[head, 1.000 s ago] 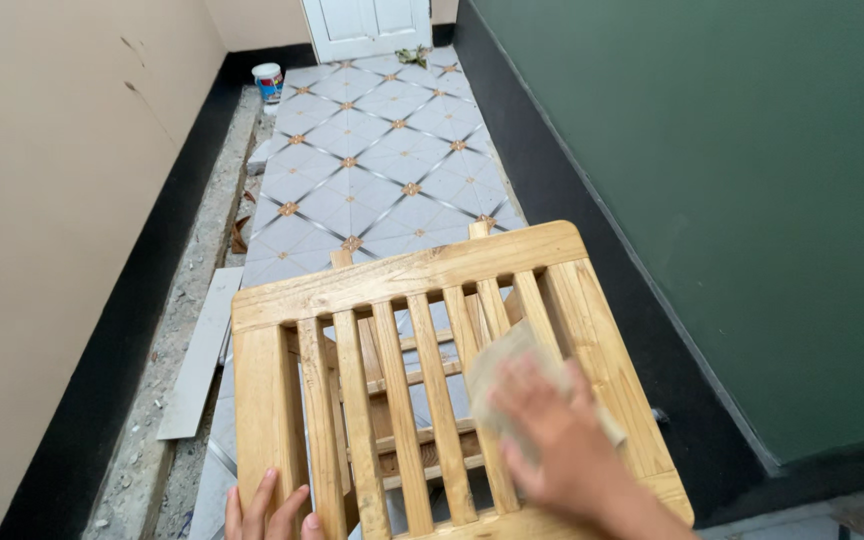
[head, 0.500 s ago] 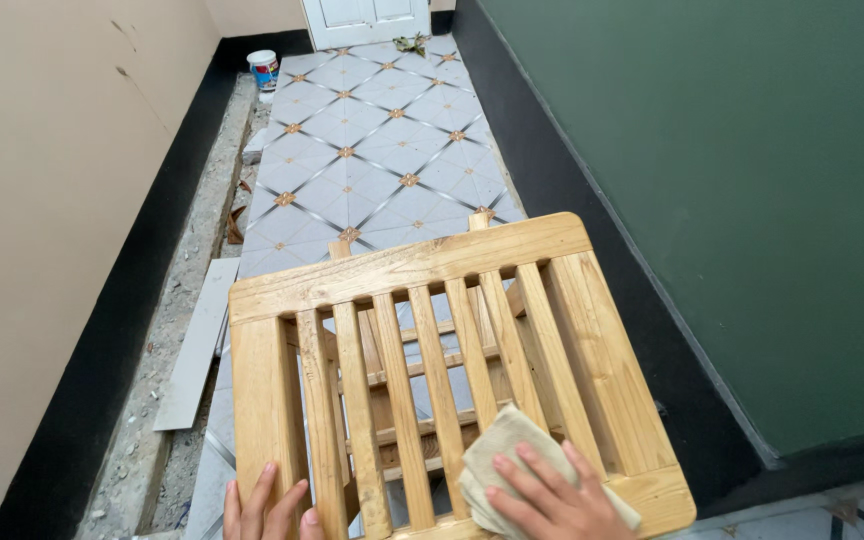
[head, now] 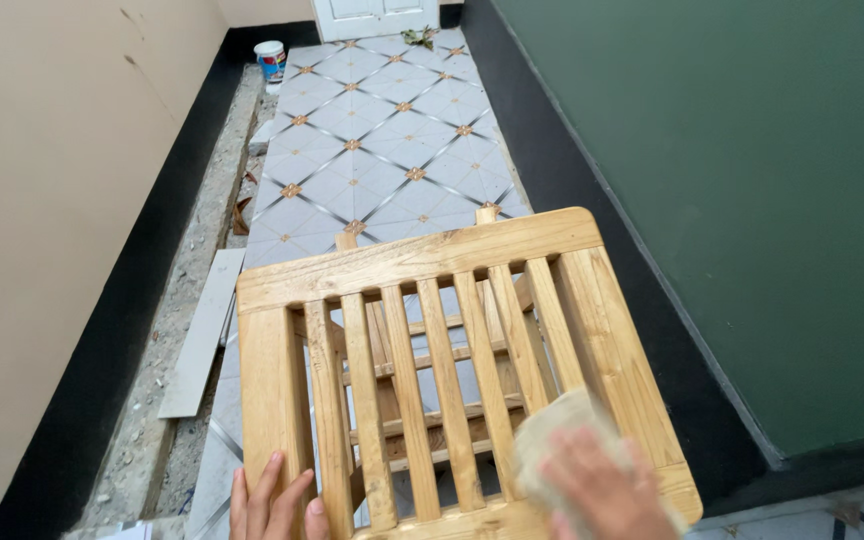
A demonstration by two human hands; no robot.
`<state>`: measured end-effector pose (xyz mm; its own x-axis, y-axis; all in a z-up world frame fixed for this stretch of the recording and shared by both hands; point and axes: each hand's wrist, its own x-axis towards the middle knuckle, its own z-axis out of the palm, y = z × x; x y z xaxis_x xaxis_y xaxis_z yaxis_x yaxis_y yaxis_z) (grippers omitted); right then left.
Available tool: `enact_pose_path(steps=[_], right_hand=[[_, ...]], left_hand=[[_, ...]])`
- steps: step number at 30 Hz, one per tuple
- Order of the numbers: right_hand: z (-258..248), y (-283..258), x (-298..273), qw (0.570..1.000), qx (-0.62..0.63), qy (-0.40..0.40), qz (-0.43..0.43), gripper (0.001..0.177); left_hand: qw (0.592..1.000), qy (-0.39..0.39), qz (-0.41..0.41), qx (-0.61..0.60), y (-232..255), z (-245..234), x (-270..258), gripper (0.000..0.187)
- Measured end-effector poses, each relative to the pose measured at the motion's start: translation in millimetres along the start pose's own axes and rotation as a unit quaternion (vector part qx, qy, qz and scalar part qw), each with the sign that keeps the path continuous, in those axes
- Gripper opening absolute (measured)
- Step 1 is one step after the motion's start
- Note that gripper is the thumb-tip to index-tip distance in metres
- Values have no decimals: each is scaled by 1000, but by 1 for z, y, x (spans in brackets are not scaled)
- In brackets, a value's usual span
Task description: The person sands the surface of a wooden slatted stool using a sanding block. They systematically rub the block along the top frame and the vertical slats of the stool, moving from one side to the other to smooth the wood.
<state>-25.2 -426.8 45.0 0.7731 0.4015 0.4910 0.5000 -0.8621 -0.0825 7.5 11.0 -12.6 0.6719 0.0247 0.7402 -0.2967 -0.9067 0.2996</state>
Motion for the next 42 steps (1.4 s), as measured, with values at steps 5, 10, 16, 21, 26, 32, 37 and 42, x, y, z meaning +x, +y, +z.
enact_pose_path(steps=[5, 10, 16, 21, 26, 32, 37, 42], right_hand=[[-7, 20, 7, 958, -66, 49, 274, 61], [67, -10, -27, 968, -222, 36, -111, 64], [-14, 29, -11, 976, -20, 51, 213, 67], [29, -16, -10, 994, -94, 55, 31, 66], [33, -16, -10, 994, -62, 67, -60, 65], [-32, 11, 26, 957, -42, 40, 286, 65], [0, -29, 35, 985, -19, 27, 167, 66], [26, -71, 51, 984, 140, -54, 94, 60]], left_hand=[[1000, 22, 9, 1, 1, 6, 5, 29], [999, 26, 21, -2, -5, 8, 2, 29], [1000, 15, 6, 0, -2, 4, 0, 29], [1000, 8, -1, 14, -8, 12, -6, 29], [1000, 11, 22, -2, -14, 10, -6, 30], [1000, 12, 19, 12, -20, 18, -7, 29], [999, 21, 20, 28, -28, 29, -15, 31], [998, -2, 24, 51, -48, 31, -41, 36]])
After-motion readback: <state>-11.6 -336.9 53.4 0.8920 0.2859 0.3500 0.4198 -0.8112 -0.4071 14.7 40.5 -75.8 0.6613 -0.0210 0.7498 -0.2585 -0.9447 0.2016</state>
